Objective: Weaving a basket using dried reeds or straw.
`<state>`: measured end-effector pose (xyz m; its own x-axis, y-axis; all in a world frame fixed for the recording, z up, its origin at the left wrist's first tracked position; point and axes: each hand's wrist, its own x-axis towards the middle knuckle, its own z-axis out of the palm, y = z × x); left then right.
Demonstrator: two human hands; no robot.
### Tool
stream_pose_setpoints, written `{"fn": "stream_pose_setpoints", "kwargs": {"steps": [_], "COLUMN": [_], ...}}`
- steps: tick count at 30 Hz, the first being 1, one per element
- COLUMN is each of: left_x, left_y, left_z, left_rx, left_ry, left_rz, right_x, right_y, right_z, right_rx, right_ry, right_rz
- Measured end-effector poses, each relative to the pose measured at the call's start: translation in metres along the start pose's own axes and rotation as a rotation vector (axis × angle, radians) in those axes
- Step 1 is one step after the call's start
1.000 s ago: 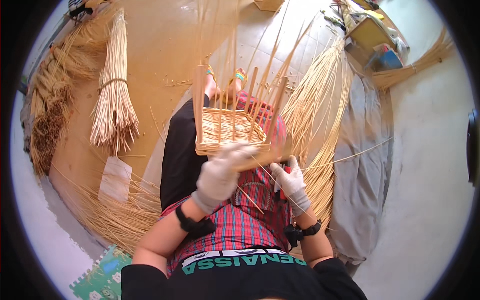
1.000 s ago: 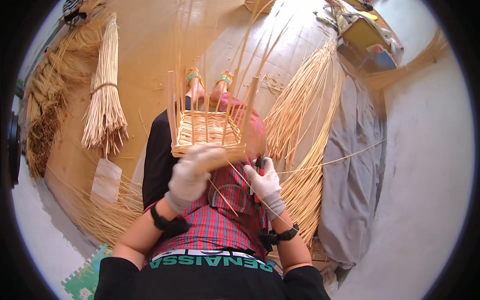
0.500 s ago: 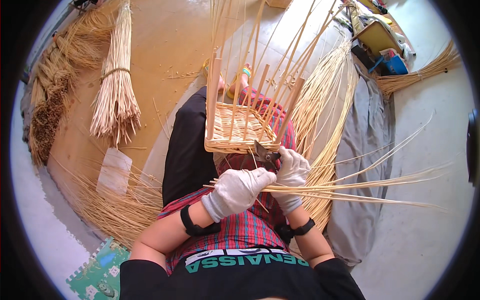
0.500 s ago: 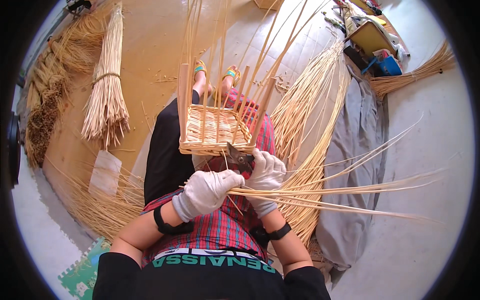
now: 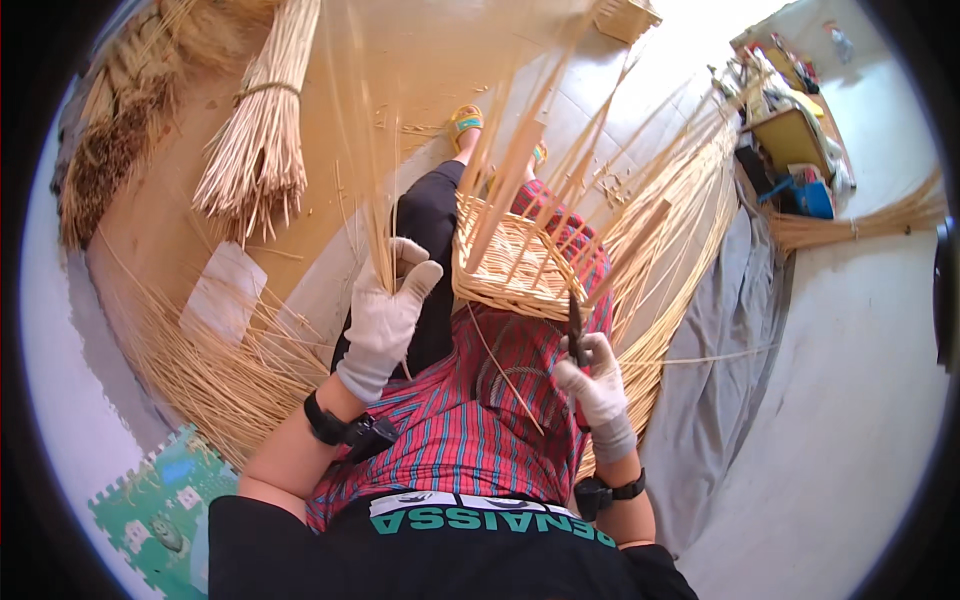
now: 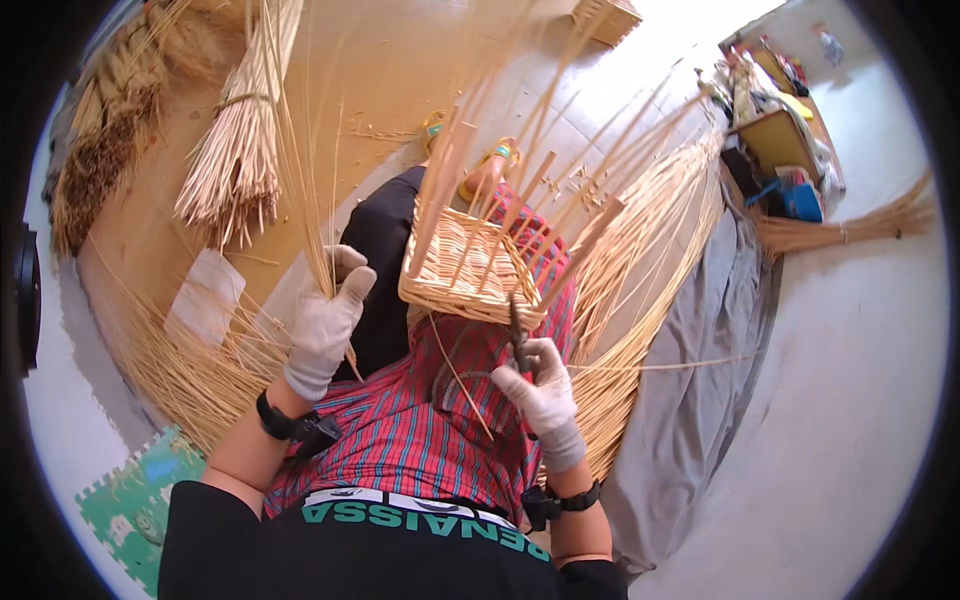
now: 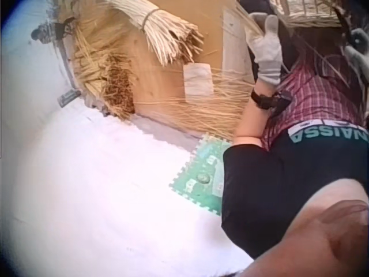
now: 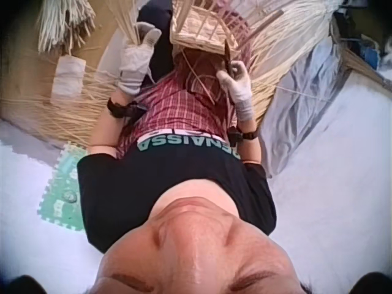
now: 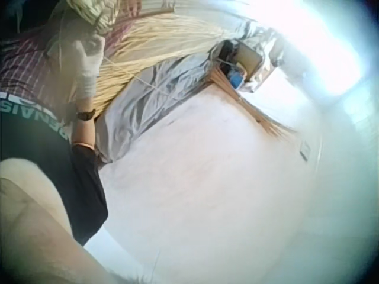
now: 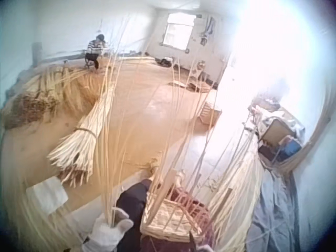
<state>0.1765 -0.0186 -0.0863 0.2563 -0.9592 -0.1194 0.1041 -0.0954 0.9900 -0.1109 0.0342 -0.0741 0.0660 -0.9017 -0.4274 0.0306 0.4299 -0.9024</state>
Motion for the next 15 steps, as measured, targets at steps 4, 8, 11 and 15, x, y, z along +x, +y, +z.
{"fn": "stream_pose_setpoints", "kwargs": {"steps": [4, 8, 11, 15], "left_x": [-0.007, -0.001, 0.004, 0.012], "left_y": [-0.003, -0.041, -0.055, -0.031], "left_z": [0.012, 0.02, 0.014, 0.001], "left_rx": [-0.08, 0.014, -0.038, 0.012], "left_ry": [-0.119, -0.087, -0.088, -0.208], "left_rz": [-0.366, -0.075, -0.029, -0.243], "right_x": [0.01, 0.02, 0.022, 0.028], "right_y": [-0.013, -0.027, -0.038, -0.076], "right_z": [0.025, 0.041, 0.049, 0.065], "right_rx": [-0.224, -0.295, -0.66, -1.121], "right_ry": [-0.055, -0.055, -0.029, 0.031], "right_rz": [-0.037, -0.035, -0.163, -0.389]}}
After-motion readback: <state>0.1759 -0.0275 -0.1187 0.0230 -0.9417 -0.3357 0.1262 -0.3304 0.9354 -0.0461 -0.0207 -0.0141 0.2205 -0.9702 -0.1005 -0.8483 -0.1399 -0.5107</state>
